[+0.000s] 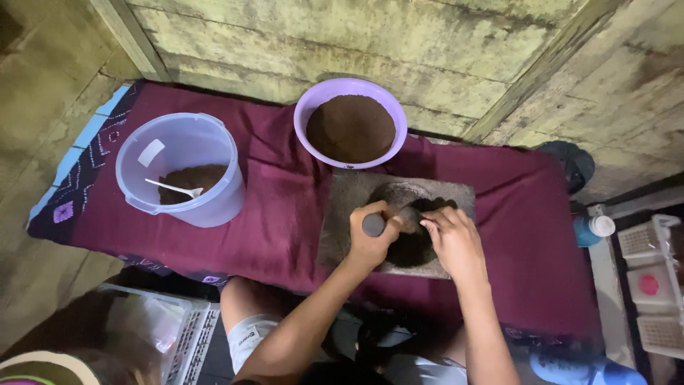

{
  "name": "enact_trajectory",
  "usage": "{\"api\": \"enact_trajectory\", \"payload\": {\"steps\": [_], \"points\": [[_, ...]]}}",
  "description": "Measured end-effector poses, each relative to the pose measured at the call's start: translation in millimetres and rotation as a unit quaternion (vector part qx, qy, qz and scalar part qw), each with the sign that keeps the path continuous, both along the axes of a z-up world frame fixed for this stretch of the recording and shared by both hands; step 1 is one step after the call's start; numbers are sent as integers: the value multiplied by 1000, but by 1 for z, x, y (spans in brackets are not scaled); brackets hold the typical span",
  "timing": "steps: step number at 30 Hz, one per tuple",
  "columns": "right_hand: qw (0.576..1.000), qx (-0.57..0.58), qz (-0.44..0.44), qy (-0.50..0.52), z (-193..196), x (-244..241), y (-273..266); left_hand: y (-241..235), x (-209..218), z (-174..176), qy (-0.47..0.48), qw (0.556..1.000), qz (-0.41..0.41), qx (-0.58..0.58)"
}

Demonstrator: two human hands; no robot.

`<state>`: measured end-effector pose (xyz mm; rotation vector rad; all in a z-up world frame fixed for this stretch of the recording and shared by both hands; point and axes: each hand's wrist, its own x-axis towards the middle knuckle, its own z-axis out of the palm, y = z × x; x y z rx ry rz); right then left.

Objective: The person uses a pestle and mortar to grind a dark brown substance on a table. A purple bowl and a clear bucket containing similar material are nearby.

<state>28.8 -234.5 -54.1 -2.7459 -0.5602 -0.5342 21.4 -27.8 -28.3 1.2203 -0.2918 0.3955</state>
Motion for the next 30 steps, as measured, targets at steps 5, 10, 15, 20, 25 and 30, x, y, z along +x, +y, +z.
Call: {"api": "enact_trajectory", "payload": {"steps": [5,10,15,20,25,30], "points": [[1000,17,5,-5,0,6,1,12,-12,26,10,999,-15,30],[999,-6,-23,21,0,12,2,26,-24,67,22,999,-36,32],[998,-38,-37,22,-2,3,4,-1,2,-2,29,997,-3,65],[999,-32,-33,13,0,8,1,3,-3,20,44,997,-2,59],[999,-23,-40,21,-4,12,0,21,-19,67,58,997,-24,37],[999,-39,-34,-2,-13,14,-3,13,-8,46,42,998,-30,31]]}}
